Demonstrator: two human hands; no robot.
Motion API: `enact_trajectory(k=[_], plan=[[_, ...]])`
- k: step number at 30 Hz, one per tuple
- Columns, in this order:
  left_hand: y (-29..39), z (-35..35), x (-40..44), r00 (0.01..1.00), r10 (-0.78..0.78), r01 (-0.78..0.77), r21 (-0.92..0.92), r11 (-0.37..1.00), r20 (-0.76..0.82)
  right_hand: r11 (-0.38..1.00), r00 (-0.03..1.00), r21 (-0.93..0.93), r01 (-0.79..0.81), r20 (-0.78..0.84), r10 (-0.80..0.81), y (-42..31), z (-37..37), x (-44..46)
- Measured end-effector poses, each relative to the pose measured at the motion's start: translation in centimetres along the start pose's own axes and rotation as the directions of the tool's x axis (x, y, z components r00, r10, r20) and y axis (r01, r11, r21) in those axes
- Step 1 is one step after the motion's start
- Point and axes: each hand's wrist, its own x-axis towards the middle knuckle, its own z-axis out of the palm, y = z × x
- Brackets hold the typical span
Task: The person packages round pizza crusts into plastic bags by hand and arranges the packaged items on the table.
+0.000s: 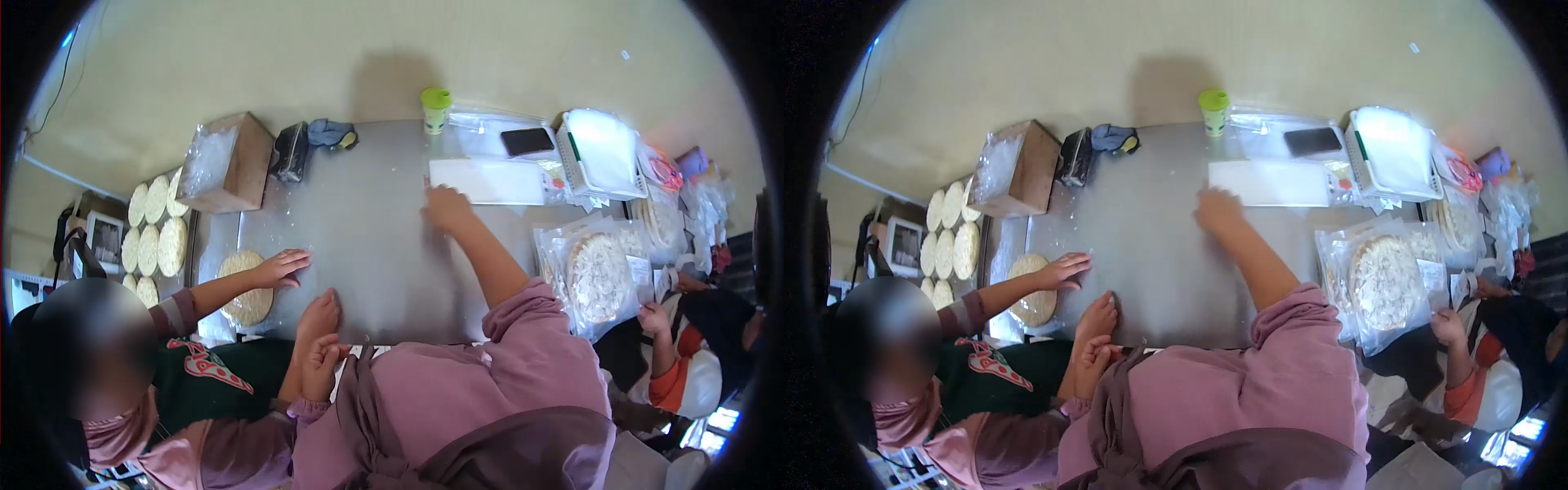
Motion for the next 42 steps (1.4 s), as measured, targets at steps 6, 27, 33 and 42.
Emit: enact_trajectory(k=[6,27,33,42], plan=[[0.1,-0.6,0.1,1.0,-0.015,0.015,0.053,0.999,0.0,0.986,0.978,0.028,-0.167,-0.126,0.169,7.2,1.7,-0.5],[-3.3,5.0,3.0,0.959,-0.025,0.01,0.053,0.999,0.282,0.97,0.996,0.226,0.085,-0.014,-0.084,7.2,-2.1,-19.1],[-2.2,6.7,4.7,0.974,0.013,-0.036,0.097,0.995,0.225,0.998,0.973,0.063,0.029,-0.232,-0.014,14.4,-10.3,-17.6],[-2.1,15.5,5.7,0.994,0.027,-0.041,0.133,0.99,0.108,0.941,0.94,0.019,-0.338,-0.027,0.339,32.0,-12.5,-2.8]])
